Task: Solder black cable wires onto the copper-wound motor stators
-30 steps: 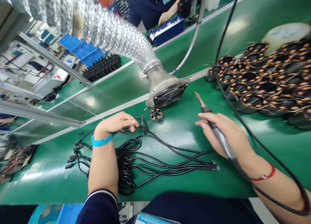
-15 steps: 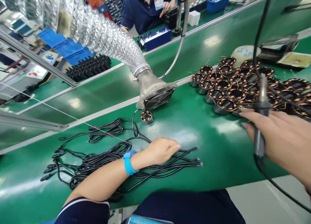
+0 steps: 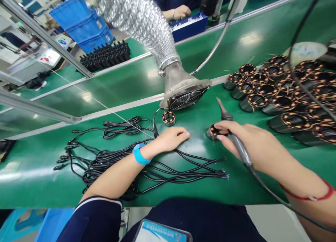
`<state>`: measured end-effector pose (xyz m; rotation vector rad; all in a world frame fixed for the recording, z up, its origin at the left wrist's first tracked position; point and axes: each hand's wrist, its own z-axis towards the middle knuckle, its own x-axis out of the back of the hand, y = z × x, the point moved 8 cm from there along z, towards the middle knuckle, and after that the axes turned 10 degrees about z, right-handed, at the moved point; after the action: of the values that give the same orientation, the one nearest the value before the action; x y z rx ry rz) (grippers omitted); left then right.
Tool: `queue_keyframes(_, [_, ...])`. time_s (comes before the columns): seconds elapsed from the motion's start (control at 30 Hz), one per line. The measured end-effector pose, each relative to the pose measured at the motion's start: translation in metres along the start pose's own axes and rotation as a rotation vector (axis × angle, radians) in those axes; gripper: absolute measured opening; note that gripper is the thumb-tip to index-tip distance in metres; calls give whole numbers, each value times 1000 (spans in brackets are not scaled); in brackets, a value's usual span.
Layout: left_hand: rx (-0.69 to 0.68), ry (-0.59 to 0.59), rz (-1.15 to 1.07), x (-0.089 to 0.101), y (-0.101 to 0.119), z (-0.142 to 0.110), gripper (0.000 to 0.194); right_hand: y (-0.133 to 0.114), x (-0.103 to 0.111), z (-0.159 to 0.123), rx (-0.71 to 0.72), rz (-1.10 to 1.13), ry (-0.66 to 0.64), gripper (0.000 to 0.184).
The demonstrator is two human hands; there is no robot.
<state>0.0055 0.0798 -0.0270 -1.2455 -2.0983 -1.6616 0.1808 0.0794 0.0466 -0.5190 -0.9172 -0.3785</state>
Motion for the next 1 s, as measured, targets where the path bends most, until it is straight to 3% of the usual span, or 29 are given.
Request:
queue_keyframes(0.1, [56,14,-126,0,-12,4,27,-16,-17,4,-11,144,-6,34])
queue_keyframes(0.23, [67,-184,-197,-12,-4,-4,24,-19,-43,0,-40,274,-128,52])
queue_keyframes(0.33, [93,-250,-221,-13,1,-8,12,-20,-46,-5,-75,330,-129,46])
queue_keyframes(0.43, [93,-191,-306,-4,0,-4,12,-17,-43,-11,-130,303,-100,33])
queue_keyframes(0.53, [93,-152,-475,-2,-2,1,12,-17,-45,-15,-142,296,-79,36])
queue_keyframes(0.7, [34,-200,-702,-17,5,9,29,-25,-54,-14,-68,361,-98,37])
queue_keyframes(0.87, [5,-78,-543,-11,7,12,21,-14,-50,-18,-155,293,-27,36])
queue_keyframes(1.0, [10,-260,-304,-22,4,5,16,-1,-47,-22,-239,279,18,39])
